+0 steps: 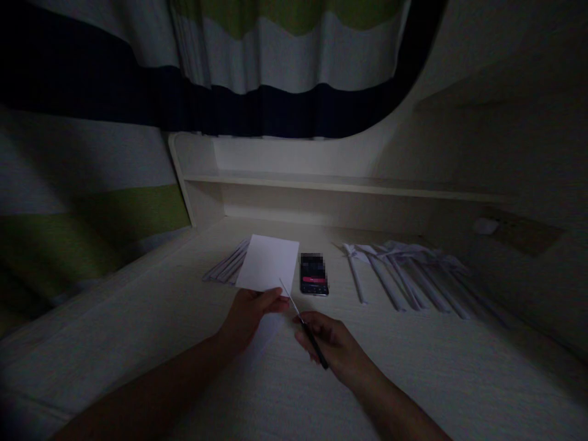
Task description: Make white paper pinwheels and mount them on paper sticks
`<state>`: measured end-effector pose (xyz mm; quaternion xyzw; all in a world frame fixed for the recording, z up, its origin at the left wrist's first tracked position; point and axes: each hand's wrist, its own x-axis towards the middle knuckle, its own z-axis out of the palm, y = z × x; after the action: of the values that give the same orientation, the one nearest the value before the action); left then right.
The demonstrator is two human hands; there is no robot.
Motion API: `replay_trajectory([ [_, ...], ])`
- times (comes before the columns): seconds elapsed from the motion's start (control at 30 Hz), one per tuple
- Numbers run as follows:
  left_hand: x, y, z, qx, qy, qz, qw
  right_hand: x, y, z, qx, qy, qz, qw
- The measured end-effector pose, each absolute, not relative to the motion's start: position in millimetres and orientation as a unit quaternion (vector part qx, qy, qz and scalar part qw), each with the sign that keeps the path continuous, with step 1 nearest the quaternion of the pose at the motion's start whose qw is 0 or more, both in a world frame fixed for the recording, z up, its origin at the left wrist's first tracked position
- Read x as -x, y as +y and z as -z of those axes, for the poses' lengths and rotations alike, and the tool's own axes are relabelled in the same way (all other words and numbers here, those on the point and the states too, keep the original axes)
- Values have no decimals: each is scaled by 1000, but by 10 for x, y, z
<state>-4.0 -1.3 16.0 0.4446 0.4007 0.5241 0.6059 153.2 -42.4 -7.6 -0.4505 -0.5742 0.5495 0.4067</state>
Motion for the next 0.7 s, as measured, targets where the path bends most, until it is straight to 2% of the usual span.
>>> replay_trajectory([
  [0.5,29,-42,-170,-456,396,-511,612,-1566,-400,96,439,-581,-554,404],
  [0.7,27,-53,-163,-450,392,-506,623,-1519,-429,110,436,-557,-548,447],
])
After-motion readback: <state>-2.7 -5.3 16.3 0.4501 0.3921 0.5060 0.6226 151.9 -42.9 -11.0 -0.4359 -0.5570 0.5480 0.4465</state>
